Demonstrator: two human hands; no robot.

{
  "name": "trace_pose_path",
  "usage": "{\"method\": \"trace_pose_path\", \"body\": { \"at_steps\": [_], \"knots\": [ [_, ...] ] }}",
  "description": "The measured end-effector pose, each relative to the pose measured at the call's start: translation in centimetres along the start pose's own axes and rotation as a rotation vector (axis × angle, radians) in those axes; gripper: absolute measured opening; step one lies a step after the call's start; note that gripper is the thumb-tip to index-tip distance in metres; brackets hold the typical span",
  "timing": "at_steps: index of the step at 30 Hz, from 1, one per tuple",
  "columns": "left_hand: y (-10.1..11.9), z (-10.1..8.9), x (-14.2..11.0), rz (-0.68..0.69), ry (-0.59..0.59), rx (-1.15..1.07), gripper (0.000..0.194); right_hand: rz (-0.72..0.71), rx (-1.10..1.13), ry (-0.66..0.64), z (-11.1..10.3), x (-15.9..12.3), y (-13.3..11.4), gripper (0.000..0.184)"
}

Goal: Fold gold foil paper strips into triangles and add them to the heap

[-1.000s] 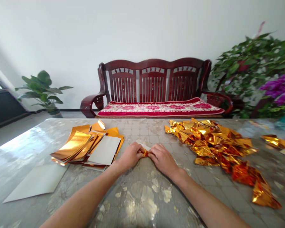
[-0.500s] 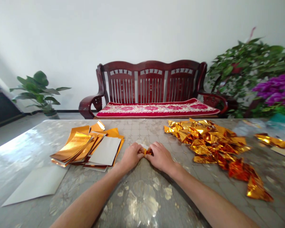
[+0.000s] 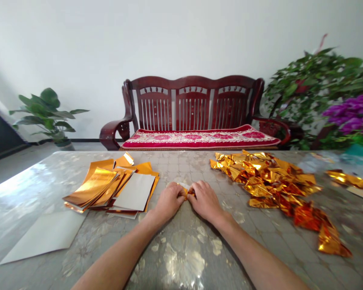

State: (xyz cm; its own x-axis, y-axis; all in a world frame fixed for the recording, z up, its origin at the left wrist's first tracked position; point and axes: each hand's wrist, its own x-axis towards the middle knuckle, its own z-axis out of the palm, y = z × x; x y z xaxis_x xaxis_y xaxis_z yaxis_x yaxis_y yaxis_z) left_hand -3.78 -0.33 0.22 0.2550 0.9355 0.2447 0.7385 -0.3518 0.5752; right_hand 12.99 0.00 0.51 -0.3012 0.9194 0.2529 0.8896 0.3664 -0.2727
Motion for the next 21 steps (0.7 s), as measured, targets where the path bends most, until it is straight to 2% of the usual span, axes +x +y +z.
{"method": "trace_pose_path", "body": {
  "at_steps": [9, 21],
  "knots": [
    [-0.4, 0.0, -0.3, 0.055, -0.021, -0.010, 0.010, 0.017, -0.055, 0.006, 0.2, 0.0, -0.3, 0.008],
    [0.6, -0.2, -0.7, 0.018, -0.011, -0.015, 0.010, 0.042, 0.097, 0.012, 0.2, 0.2, 0.4, 0.010]
  ]
}}
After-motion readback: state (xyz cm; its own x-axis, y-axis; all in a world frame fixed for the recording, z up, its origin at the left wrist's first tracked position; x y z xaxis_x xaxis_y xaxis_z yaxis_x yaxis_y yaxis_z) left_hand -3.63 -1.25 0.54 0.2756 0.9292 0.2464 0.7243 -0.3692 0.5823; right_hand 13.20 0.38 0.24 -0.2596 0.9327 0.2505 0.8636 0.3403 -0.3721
